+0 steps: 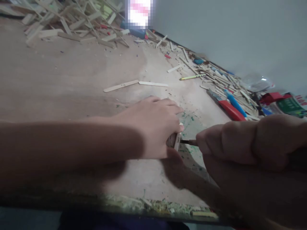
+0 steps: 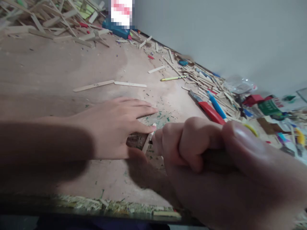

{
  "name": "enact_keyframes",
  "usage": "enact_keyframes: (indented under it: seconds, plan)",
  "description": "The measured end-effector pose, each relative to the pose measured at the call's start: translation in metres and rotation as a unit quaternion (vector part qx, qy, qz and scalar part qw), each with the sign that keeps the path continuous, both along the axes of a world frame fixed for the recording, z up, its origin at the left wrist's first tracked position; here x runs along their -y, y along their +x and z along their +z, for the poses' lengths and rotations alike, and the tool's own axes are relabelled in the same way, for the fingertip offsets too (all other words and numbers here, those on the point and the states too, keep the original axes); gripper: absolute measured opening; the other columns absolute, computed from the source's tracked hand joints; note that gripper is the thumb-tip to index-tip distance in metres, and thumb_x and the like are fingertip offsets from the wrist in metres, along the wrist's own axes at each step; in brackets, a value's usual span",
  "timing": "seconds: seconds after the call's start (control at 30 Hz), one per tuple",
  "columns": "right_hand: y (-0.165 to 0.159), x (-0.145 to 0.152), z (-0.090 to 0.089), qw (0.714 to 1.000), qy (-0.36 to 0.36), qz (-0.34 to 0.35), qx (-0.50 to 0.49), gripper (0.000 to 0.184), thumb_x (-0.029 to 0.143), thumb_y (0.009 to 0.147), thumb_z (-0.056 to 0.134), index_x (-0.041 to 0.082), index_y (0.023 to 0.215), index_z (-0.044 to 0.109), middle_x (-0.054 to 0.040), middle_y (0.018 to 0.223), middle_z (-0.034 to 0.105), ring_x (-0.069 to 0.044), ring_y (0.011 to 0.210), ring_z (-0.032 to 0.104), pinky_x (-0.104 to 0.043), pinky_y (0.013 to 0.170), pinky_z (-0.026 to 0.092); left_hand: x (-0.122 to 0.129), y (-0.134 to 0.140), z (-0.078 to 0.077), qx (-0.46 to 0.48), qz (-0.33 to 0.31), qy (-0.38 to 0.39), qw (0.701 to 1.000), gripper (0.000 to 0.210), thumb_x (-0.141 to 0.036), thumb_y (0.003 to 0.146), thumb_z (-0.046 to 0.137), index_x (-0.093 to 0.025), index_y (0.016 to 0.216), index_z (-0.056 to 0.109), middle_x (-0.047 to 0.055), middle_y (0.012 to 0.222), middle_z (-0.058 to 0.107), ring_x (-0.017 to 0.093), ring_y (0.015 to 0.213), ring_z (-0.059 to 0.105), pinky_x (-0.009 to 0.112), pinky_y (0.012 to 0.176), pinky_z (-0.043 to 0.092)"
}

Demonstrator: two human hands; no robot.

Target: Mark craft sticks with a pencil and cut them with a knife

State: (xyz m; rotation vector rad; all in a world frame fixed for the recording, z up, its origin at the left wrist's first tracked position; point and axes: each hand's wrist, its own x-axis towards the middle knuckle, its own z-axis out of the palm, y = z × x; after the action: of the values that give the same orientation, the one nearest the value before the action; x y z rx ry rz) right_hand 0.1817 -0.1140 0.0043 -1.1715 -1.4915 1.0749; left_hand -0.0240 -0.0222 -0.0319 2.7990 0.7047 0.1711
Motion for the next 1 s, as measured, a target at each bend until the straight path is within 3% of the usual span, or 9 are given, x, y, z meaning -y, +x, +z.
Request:
enact_keyframes:
  seconds: [0.13, 0.3, 0.43, 0.53, 0.7, 0.77, 0.8, 0.83, 1.0]
  plan:
    - [-0.008, -0.003, -0.003, 1.000, -0.007, -0.010, 0.014, 0.066, 0.061, 0.104, 0.066, 0.022, 0.058, 0.039, -0.0006, 0.054, 0.036, -0.015, 0.047, 0.026, -0.043, 0.042, 0.030, 0.000, -0.001, 0.001, 0.011, -0.001, -0.004, 1.000, 0.052, -0.066, 0.091, 0.079, -0.028, 0.125, 0.085, 0.015, 0.146, 0.073, 0.040, 0.141, 0.061, 0.060, 0.118, 0.048]
    - [-0.027, -0.010, -0.002, 0.997, -0.031, -0.045, -0.049, 0.078, 0.052, 0.099, 0.076, 0.017, 0.049, 0.028, 0.0007, 0.047, 0.030, -0.010, 0.044, 0.030, -0.034, 0.039, 0.021, 0.000, -0.002, -0.002, 0.023, -0.003, 0.001, 1.000, 0.044, -0.064, 0.093, 0.075, -0.029, 0.119, 0.086, 0.013, 0.143, 0.074, 0.039, 0.138, 0.063, 0.059, 0.117, 0.049]
    - [-0.032, -0.011, -0.004, 0.997, -0.013, -0.036, -0.061, 0.074, 0.048, 0.096, 0.078, 0.018, 0.051, 0.028, 0.0014, 0.046, 0.031, -0.013, 0.043, 0.041, -0.039, 0.042, 0.042, 0.000, 0.000, -0.002, 0.010, 0.006, 0.005, 1.000, 0.042, -0.061, 0.091, 0.077, -0.029, 0.116, 0.087, 0.012, 0.141, 0.075, 0.039, 0.137, 0.064, 0.057, 0.116, 0.050]
    - [-0.032, -0.007, -0.003, 0.998, -0.008, -0.037, -0.047, 0.072, 0.048, 0.091, 0.082, 0.019, 0.053, 0.028, 0.0020, 0.047, 0.030, -0.014, 0.043, 0.039, -0.043, 0.044, 0.046, 0.000, 0.000, 0.000, 0.007, 0.004, 0.002, 1.000, 0.041, -0.057, 0.089, 0.080, -0.030, 0.118, 0.086, 0.011, 0.141, 0.075, 0.041, 0.137, 0.063, 0.059, 0.116, 0.050]
    - [-0.024, -0.009, 0.003, 0.997, -0.044, 0.055, 0.014, 0.064, 0.051, 0.089, 0.081, 0.020, 0.056, 0.036, 0.0002, 0.050, 0.036, -0.018, 0.050, 0.046, -0.044, 0.049, 0.050, 0.000, -0.001, 0.001, 0.014, -0.003, -0.009, 1.000, 0.038, -0.053, 0.091, 0.079, -0.029, 0.119, 0.086, 0.013, 0.143, 0.075, 0.040, 0.137, 0.063, 0.058, 0.115, 0.050]
    - [-0.020, -0.014, 0.003, 0.997, -0.047, 0.062, -0.026, 0.065, 0.051, 0.091, 0.078, 0.020, 0.053, 0.035, 0.0011, 0.050, 0.031, -0.017, 0.049, 0.043, -0.044, 0.051, 0.048, 0.001, -0.001, -0.001, 0.025, 0.004, -0.011, 1.000, 0.037, -0.056, 0.091, 0.077, -0.029, 0.114, 0.088, 0.013, 0.143, 0.074, 0.040, 0.138, 0.063, 0.058, 0.116, 0.049]
    - [-0.019, -0.016, 0.003, 0.992, -0.063, 0.103, -0.042, 0.065, 0.049, 0.092, 0.077, 0.020, 0.050, 0.037, 0.0019, 0.049, 0.026, -0.017, 0.048, 0.043, -0.045, 0.053, 0.047, 0.001, -0.002, -0.001, 0.031, 0.007, -0.011, 0.999, 0.037, -0.057, 0.092, 0.076, -0.029, 0.113, 0.088, 0.013, 0.144, 0.074, 0.040, 0.139, 0.063, 0.058, 0.117, 0.049]
    - [-0.019, -0.018, 0.003, 0.995, -0.052, 0.049, -0.062, 0.062, 0.044, 0.095, 0.074, 0.021, 0.050, 0.038, 0.0035, 0.052, 0.020, -0.016, 0.048, 0.037, -0.044, 0.054, 0.045, 0.001, -0.002, -0.002, 0.035, 0.009, -0.009, 0.999, 0.036, -0.056, 0.093, 0.076, -0.028, 0.111, 0.088, 0.013, 0.144, 0.074, 0.040, 0.139, 0.063, 0.058, 0.118, 0.048]
    - [-0.025, -0.019, 0.000, 0.996, -0.015, -0.008, -0.091, 0.048, 0.046, 0.092, 0.073, 0.027, 0.056, 0.049, 0.0036, 0.059, 0.021, -0.019, 0.052, 0.035, -0.045, 0.055, 0.040, 0.002, -0.005, 0.000, 0.030, 0.004, 0.001, 1.000, 0.034, -0.052, 0.093, 0.077, -0.023, 0.107, 0.087, 0.015, 0.143, 0.074, 0.039, 0.137, 0.064, 0.057, 0.118, 0.050]
